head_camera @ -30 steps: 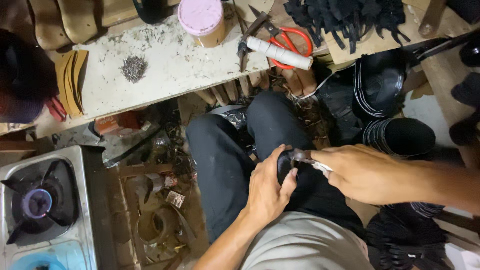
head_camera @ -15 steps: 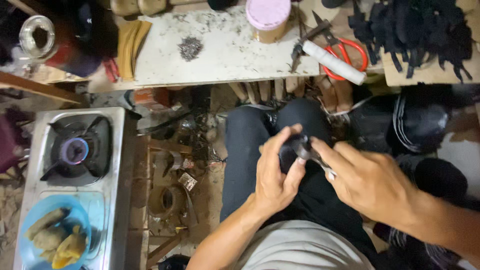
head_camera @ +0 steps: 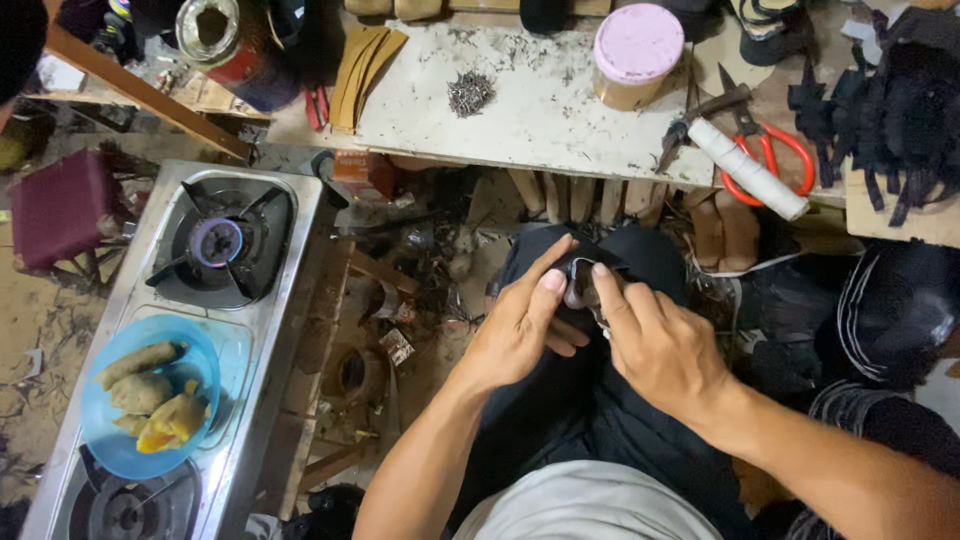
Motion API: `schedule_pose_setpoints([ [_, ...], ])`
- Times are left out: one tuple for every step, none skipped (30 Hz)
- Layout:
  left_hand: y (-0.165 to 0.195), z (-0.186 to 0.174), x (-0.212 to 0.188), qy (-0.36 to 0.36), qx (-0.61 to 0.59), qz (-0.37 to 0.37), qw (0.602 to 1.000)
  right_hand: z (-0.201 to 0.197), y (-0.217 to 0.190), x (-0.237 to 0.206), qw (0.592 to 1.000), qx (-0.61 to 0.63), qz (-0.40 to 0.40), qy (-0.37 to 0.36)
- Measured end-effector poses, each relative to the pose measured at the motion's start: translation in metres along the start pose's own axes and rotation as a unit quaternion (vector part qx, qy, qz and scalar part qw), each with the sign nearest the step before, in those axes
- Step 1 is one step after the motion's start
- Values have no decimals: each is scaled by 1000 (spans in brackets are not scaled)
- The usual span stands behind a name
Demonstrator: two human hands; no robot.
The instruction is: The person sits and pulls a black fabric shoe upper over a wooden shoe last, then hammers and presses the upper to shape it. They use pliers to grip and tuck the material, trim excess fabric with scissors, and briefly hold the shoe near a gas stove burner before continuing to work the edges by hand.
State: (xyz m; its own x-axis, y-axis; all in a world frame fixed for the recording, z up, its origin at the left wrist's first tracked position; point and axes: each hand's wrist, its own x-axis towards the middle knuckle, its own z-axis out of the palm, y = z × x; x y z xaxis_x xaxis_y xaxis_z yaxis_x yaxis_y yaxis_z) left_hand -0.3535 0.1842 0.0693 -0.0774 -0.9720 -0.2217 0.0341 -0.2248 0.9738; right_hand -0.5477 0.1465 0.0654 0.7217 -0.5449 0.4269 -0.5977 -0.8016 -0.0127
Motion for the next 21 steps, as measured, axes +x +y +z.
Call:
schedule_pose_setpoints([
  [1, 0, 1, -9, 1, 21, 1000, 1, -4, -3, 1000, 17, 8, 23],
  [2, 1, 0, -17, 3, 40, 999, -1, -7, -6, 998, 52, 37, -4],
  [2, 3, -2, -6, 19, 47, 999, -4, -8, -9, 994, 86, 65, -28],
  [1, 7, -5, 6, 36, 59, 998, -9, -8, -11, 988, 118, 92, -48],
  [0, 10, -8, 19, 54, 69, 996, -15, -6, -12, 962, 206, 152, -96],
  [-2, 13, -9, 24, 92, 60, 994, -23, -1, -13, 922, 291, 208, -145],
  [-4, 17, -12, 28, 130, 50, 990, -31, 2, -13, 869, 373, 263, -192],
  [-6, 21, -14, 31, 167, 41, 985, -38, 8, -11, 844, 375, 287, -252],
  [-8, 25, -15, 38, 188, 103, 976, -46, 19, -8, 816, 376, 311, -311],
  [-9, 29, -16, 46, 208, 165, 963, -55, 28, -6, 783, 375, 333, -368],
  [-10, 32, -16, 55, 229, 227, 945, -64, 36, -6, 815, 354, 278, -366],
  [-11, 34, -16, 43, 232, 239, 942, -72, 43, -6, 844, 330, 221, -361],
  [-11, 35, -15, 31, 234, 249, 939, -78, 49, -7, 868, 305, 164, -357],
  [-11, 36, -15, 19, 237, 257, 937, -82, 53, -9, 885, 284, 139, -342],
  [-10, 36, -15, 9, 238, 259, 936, -84, 55, -11, 901, 261, 114, -327],
  [-9, 34, -13, 0, 239, 261, 935, -85, 58, -13, 916, 237, 88, -311],
  [-7, 32, -11, -8, 240, 262, 935, -83, 57, -15, 914, 255, 96, -301],
  [-5, 30, -10, -7, 236, 247, 940, -79, 56, -17, 911, 273, 103, -291],
  [-3, 29, -8, -8, 231, 233, 945, -75, 55, -18, 908, 292, 111, -281],
  [-1, 27, -7, -7, 226, 221, 948, -70, 51, -19, 900, 298, 141, -285],
  [1, 26, -6, -11, 230, 190, 955, -65, 48, -19, 892, 304, 169, -287],
])
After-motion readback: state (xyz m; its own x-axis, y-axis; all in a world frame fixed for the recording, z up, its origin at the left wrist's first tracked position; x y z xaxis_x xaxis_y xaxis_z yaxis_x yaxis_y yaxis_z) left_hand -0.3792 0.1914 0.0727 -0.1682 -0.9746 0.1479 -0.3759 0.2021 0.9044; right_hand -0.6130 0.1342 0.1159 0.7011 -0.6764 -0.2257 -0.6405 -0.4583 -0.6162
